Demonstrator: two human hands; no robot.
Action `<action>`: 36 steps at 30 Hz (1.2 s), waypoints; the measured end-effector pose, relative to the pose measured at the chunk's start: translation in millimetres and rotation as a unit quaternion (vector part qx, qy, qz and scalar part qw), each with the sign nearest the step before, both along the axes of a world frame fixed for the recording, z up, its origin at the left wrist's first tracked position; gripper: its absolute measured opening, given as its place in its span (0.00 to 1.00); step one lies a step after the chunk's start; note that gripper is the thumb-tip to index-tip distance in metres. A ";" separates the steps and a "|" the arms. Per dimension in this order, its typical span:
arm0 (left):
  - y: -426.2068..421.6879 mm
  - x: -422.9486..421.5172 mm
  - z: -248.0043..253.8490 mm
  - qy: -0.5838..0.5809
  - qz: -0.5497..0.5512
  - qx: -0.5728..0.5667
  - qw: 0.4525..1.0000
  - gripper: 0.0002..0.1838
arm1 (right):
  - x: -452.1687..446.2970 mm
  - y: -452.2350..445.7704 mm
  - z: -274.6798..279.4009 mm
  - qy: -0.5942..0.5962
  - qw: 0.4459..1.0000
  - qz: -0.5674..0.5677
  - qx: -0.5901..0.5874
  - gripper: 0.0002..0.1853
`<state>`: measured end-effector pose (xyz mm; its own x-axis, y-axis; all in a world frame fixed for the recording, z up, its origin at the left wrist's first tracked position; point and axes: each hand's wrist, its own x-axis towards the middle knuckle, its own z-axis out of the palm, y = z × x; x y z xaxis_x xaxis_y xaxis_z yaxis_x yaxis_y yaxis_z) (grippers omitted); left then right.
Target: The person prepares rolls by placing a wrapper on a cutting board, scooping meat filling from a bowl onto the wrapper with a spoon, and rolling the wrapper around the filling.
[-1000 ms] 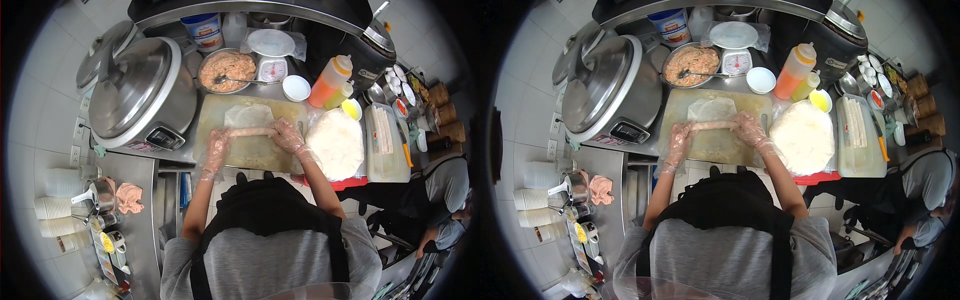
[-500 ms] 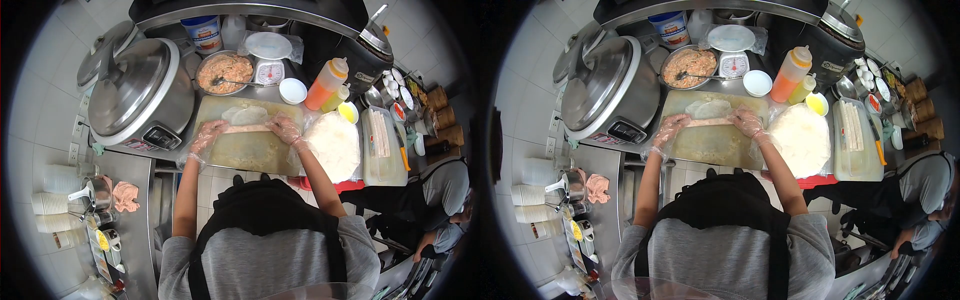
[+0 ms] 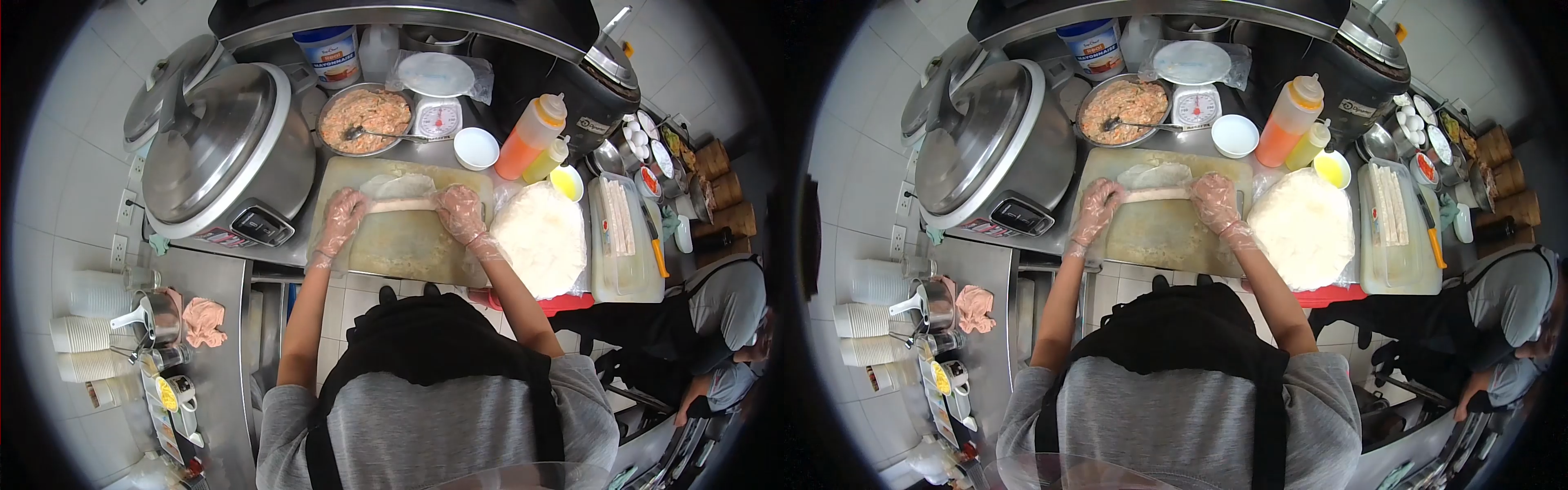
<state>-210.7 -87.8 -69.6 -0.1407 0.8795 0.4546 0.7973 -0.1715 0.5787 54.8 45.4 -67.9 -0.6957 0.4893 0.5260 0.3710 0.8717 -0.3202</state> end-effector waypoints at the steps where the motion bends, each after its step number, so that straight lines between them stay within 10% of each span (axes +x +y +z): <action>1: -2.3 0.6 -0.3 0.005 -0.007 0.009 1.000 0.14 | 0.1 4.1 -0.1 -0.005 1.000 -0.005 -0.011 0.11; 12: -2.4 -8.2 -15.8 0.075 -0.026 0.076 0.994 0.19 | -7.0 -2.1 9.3 -0.024 1.000 0.005 0.008 0.13; 21: 7.6 -27.1 -9.4 -0.005 -0.071 -0.043 0.996 0.21 | -6.1 27.7 20.2 -0.124 0.955 0.033 -0.267 0.14; 36: -0.1 -27.7 -14.8 -0.092 -0.032 -0.130 0.987 0.17 | -7.7 31.0 8.5 -0.112 0.968 0.059 -0.215 0.18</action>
